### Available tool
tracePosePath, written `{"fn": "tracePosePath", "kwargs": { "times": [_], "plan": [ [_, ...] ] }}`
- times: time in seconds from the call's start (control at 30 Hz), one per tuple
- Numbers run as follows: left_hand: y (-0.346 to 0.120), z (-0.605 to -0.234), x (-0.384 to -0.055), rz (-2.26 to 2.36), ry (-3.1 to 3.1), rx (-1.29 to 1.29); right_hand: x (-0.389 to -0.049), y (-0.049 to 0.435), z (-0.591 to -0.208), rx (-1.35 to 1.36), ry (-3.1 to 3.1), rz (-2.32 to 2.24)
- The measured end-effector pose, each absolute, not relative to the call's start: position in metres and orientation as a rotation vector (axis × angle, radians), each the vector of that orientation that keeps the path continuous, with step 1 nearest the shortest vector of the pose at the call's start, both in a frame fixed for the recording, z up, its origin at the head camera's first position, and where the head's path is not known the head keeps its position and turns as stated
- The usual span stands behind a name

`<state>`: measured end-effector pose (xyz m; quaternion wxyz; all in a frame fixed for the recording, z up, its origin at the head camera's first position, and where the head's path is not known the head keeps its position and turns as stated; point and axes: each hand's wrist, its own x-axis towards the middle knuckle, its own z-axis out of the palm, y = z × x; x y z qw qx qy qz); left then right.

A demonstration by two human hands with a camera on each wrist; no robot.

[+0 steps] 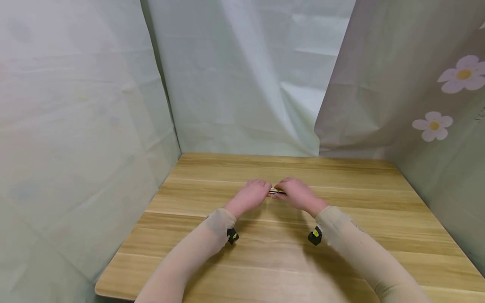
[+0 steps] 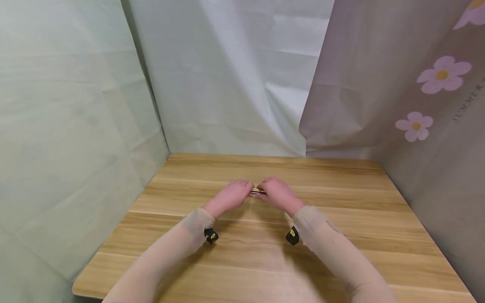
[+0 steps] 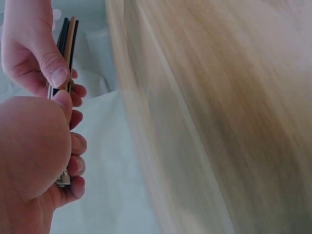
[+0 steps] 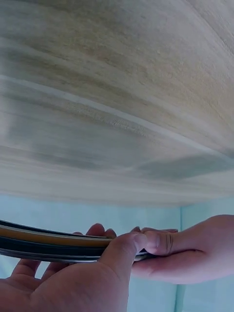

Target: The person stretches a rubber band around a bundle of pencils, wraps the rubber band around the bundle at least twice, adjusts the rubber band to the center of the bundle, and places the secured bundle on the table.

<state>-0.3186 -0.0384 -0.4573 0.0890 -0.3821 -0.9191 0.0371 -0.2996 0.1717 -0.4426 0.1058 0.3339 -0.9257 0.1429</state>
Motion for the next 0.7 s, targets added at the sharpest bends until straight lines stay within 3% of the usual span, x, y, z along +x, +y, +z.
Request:
{"fn": "tracePosePath", "kwargs": {
  "times": [0.7],
  "plan": [
    [-0.061, -0.458, -0.324, -0.154, -2.821, -1.147, -0.288, 0.190, -0.457, 0.838, -2.818, 0.123]
  ]
}}
